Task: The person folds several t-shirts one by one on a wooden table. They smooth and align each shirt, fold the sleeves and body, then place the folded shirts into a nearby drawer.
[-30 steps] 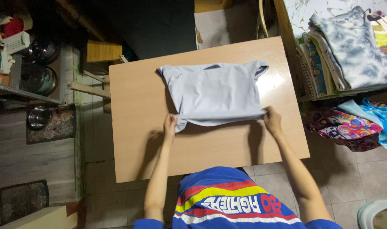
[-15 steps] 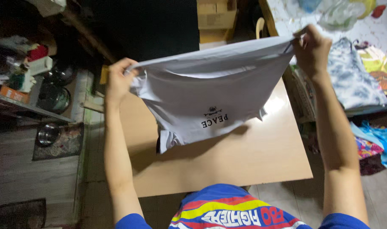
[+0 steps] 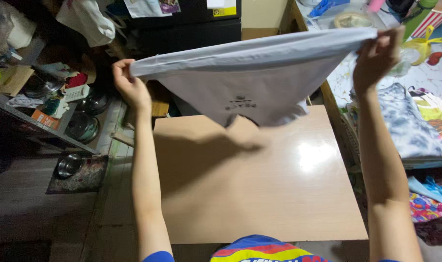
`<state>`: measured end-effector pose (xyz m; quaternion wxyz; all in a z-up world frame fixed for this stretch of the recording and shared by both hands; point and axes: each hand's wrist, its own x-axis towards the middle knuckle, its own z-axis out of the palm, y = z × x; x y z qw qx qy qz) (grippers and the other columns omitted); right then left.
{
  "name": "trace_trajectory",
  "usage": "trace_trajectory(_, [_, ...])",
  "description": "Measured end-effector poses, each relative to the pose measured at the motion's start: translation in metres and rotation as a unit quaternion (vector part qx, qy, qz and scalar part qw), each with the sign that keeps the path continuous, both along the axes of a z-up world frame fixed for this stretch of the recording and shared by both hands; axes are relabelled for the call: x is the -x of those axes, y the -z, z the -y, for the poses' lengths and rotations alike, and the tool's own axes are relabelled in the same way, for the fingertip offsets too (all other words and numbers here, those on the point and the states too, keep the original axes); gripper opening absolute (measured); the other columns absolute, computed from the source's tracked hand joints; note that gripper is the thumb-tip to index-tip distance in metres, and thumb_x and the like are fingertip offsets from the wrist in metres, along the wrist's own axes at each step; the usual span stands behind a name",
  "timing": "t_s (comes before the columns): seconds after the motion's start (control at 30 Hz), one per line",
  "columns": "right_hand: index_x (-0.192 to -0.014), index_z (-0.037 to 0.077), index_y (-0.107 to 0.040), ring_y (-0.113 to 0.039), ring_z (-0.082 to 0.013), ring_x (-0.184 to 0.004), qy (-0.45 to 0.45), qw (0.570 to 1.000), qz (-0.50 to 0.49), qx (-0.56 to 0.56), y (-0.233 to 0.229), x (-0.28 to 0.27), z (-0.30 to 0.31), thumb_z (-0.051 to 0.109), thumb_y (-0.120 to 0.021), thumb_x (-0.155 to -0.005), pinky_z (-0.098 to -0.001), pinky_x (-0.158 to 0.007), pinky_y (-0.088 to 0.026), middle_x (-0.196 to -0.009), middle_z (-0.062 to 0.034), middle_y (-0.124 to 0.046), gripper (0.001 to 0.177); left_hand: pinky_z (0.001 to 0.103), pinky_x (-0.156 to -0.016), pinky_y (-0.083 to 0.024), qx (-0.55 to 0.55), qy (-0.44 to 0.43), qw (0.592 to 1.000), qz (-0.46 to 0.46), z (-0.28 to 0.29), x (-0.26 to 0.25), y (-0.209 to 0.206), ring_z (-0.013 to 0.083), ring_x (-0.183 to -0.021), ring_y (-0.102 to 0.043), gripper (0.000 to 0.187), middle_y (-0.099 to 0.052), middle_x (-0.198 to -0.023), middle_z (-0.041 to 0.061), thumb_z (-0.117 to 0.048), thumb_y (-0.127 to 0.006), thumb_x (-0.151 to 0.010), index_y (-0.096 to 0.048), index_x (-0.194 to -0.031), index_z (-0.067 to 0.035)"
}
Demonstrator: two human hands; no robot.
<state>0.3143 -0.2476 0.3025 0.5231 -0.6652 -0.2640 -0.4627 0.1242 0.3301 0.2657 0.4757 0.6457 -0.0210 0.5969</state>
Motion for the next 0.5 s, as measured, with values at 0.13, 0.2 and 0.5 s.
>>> trace_trajectory(0.13, [-0.100,0.005,-0.060,-0.064,-0.0219,-0.060,0.125,0.910,-0.086,0.387,0.031,0.009,0.002,0.002,-0.065,-0.104,-0.0392,-0.051,-0.047,-0.069,-0.0115,-0.065,0.007,0.042,-0.074,-0.054,-0.139,-0.064,0.928,-0.339,0.021,0.021,0.014,0.0290,-0.090,-0.070,0.017,-0.071,-0.094,0.018,0.010,-0.054,-0.086,-0.060,-0.100,0.005])
trace_trajectory(0.2, [-0.101,0.003,-0.058,-0.066,-0.0219,-0.060,0.057,0.933,-0.173,0.309,0.031,0.007,0.014,0.002,-0.064,-0.108,-0.0408,-0.049,-0.047,-0.071,-0.0124,-0.067,0.009,0.040,-0.067,-0.057,0.059,-0.023,0.912,-0.406,0.005,0.029,0.012,0.0273,-0.079,-0.072,0.014,-0.072,-0.092,0.012,0.001,-0.049,-0.103,-0.062,-0.106,-0.001])
trace_trajectory(0.5, [-0.123,-0.001,-0.065,-0.062,-0.0134,-0.068,-0.253,0.918,-0.293,-0.089,0.050,-0.040,0.022,-0.005,-0.057,-0.106,-0.0270,-0.060,-0.050,-0.087,-0.0113,-0.070,0.019,0.044,-0.082,-0.063,0.266,0.360,0.876,-0.181,-0.051,-0.047,0.058,0.0285,-0.096,-0.070,0.032,-0.067,-0.112,0.019,0.000,-0.039,-0.101,-0.066,-0.116,0.003])
